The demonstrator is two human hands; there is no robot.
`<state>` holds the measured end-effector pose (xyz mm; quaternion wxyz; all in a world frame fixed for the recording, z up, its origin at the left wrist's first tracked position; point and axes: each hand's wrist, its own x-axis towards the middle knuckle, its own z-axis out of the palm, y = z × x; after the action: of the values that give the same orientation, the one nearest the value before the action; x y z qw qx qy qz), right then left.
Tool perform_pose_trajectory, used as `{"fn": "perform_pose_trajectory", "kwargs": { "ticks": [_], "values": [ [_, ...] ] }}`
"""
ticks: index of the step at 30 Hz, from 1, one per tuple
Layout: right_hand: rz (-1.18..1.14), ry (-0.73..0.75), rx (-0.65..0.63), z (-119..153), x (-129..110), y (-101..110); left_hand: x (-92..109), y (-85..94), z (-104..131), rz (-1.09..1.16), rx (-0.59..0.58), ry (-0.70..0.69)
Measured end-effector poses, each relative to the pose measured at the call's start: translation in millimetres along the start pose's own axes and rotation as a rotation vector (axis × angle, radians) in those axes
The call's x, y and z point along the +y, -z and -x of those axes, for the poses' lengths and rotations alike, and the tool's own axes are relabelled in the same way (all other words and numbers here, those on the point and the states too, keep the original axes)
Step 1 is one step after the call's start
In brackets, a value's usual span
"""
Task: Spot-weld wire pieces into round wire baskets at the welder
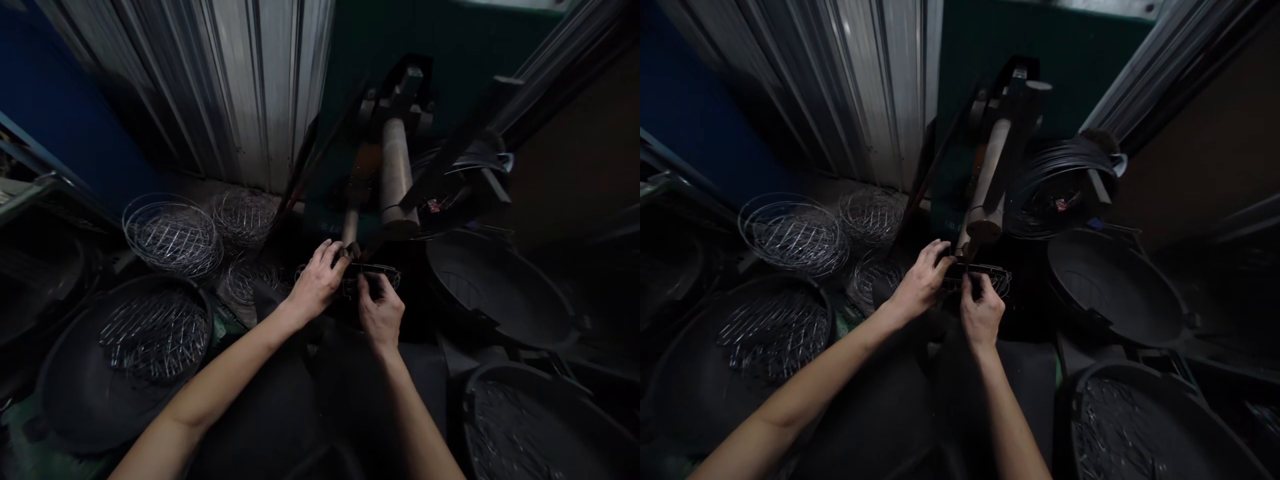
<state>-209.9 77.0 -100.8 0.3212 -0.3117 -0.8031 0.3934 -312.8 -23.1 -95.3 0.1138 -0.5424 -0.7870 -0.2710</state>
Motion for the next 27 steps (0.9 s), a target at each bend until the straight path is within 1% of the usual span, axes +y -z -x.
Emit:
{"fn": "perform_pose_trajectory", "kwargs": {
  "ticks": [6, 14, 17, 23, 27],
  "values": [
    [0.003, 0.011, 0.016, 1, -1, -1, 0, 1.2, 1, -0.028, -0.001, -0.004],
    [0.002, -0.006, 0.013, -4, -5, -1, -1, 5.4, -5, -0.019, -0.01, -0.011],
    [-0.002, 0.007, 0.014, -4, -4, -1, -1, 5.2, -5, -0.021, 0.005, -0.007],
    [-0.029, 0.061, 0.022, -5, 0, -5, -6, -4.7, -4, -0.109, 0.045, -0.024],
    [-0.05, 0.088, 0.035, -3, -10, -6, -11, -9.5, -3, -0.128, 0.053, -0.033]
  ]
}}
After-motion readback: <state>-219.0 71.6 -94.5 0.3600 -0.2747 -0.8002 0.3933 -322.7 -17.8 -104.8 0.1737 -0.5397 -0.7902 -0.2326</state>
